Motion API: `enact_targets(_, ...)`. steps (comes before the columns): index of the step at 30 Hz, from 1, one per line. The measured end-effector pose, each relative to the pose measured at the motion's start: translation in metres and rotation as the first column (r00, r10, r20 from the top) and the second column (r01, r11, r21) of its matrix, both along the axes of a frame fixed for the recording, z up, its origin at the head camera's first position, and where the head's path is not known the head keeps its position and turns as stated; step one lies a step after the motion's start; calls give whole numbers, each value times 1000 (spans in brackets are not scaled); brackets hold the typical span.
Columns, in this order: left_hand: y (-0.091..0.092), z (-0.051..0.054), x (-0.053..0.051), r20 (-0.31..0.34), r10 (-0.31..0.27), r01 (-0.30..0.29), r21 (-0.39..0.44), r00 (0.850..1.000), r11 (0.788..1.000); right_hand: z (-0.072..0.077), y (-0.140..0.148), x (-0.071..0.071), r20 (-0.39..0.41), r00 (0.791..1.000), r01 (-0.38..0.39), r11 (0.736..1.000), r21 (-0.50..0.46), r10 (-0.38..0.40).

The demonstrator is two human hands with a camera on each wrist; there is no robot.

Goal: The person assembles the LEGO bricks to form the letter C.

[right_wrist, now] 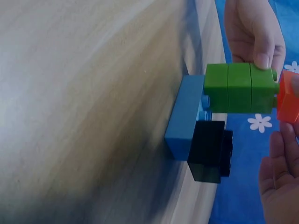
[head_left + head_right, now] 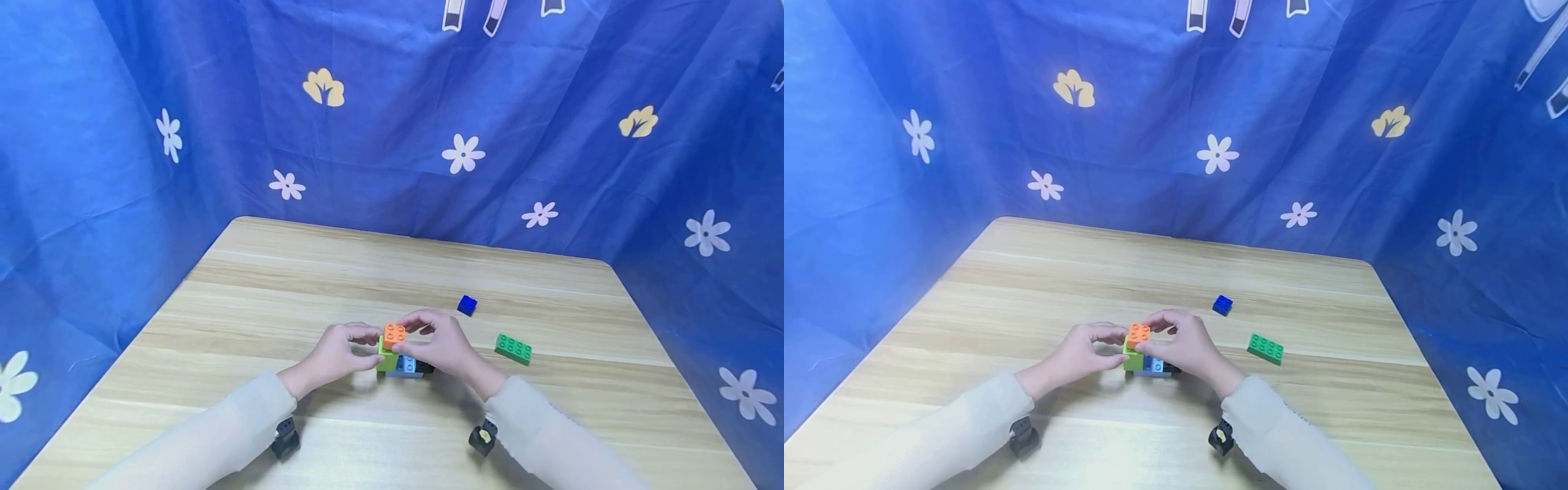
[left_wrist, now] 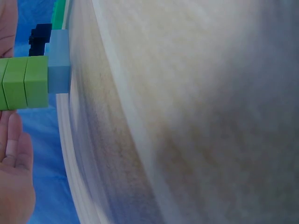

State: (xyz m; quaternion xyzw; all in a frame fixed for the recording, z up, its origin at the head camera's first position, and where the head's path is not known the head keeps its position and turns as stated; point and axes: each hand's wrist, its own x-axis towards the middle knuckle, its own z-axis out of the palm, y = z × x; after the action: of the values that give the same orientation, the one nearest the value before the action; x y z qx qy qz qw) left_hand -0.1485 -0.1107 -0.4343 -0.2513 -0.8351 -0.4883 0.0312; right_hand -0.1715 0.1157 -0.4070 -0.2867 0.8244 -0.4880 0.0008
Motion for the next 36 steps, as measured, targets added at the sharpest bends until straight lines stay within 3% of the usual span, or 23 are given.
enact_targets(6, 1, -2, 1, 5, -3, 3, 12, 1000, 1000, -1, -2, 4, -25, 1000, -10, 1000, 24, 11)
enact_targets(12, 9, -6, 9, -5, 5, -5, 16, 1000, 1000, -1, 3, 10, -72, 996, -46, 997, 58, 50)
enact_targets(25, 9, -10, 8, -6, 8, -8, 32, 1000, 999, 0, 0, 6, -164, 984, -38, 986, 161, 65)
enact_targets(36, 7, -8, 5, 8, 16, -17, 58, 1000, 998, -3, -1, 6, -160, 987, -11, 991, 133, 33)
